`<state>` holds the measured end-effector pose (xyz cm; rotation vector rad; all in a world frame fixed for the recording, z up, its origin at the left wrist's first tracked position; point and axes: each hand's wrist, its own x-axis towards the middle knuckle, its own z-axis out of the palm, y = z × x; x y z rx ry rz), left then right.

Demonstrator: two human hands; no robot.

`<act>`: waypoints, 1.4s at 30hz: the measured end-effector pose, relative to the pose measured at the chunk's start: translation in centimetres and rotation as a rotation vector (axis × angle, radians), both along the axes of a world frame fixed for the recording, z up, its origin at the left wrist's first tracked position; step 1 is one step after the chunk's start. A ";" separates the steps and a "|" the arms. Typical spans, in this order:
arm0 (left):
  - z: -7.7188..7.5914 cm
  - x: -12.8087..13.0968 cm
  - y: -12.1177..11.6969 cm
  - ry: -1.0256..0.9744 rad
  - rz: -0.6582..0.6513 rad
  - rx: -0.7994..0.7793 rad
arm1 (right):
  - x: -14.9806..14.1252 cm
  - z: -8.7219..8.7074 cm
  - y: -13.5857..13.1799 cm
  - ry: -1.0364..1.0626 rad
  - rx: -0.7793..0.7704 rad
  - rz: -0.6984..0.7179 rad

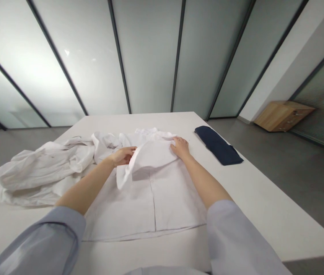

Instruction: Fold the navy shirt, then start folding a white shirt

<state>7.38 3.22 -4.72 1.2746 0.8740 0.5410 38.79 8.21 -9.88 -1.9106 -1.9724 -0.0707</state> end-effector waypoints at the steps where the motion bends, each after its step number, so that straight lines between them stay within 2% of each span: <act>1: -0.2 -0.3 0.1 -0.008 -0.005 -0.047 | -0.1 0.2 -0.3 0.007 0.020 0.008; 4: -0.9 -1.2 0.3 0.122 0.006 -0.074 | -1.0 1.0 -1.6 0.030 0.051 0.117; 7: -1.3 -2.0 0.0 0.250 0.038 0.072 | -3.2 1.3 -3.8 0.022 -0.044 0.424; 9: -1.2 -2.1 -0.4 0.355 -0.076 0.142 | -5.0 1.0 -5.3 -0.032 -0.132 0.580; 10: -1.0 -2.0 -0.6 0.431 -0.148 0.165 | -5.8 0.8 -5.8 -0.064 -0.163 0.596; 13: -0.3 -1.1 -1.4 0.652 -0.300 0.298 | -7.3 -0.1 -6.2 -0.139 -0.243 0.503; 16: 0.2 0.1 -2.2 0.811 -0.337 0.488 | -7.2 -0.5 -4.8 -0.168 -0.296 0.405; 19: 0.3 1.0 -3.0 1.048 -0.219 0.617 | -6.3 -0.7 -2.9 -0.172 -0.266 0.336; 22: -0.1 1.1 -3.2 1.240 -0.069 0.594 | -5.7 -0.6 -1.6 -0.166 -0.225 0.236; 25: -0.8 0.6 -2.6 1.140 0.010 0.560 | -5.6 -0.5 -1.3 -0.155 -0.211 0.174; 28: -1.7 -0.3 -1.8 0.797 0.141 0.534 | -5.5 -0.5 -1.4 -0.139 -0.225 0.184; 31: -1.9 -1.0 -1.8 0.375 0.267 0.332 | -5.0 -0.4 -1.2 -0.102 -0.223 0.213; 34: -1.2 -1.6 -2.4 0.087 0.247 0.052 | -4.3 -0.1 -0.9 -0.019 -0.216 0.245; 36: -0.7 -2.0 -3.0 0.027 0.172 -0.068 | -3.8 0.3 -0.7 0.033 -0.201 0.240; 38: -0.2 -2.6 -3.4 0.027 0.086 -0.106 | -3.2 0.7 -0.8 0.063 -0.178 0.226; 40: 0.1 -3.4 -3.5 0.109 -0.013 -0.062 | -2.7 0.9 -1.1 0.058 -0.169 0.220; 42: 0.2 -4.2 -3.1 0.304 -0.116 0.031 | -2.5 0.8 -1.6 0.004 -0.193 0.229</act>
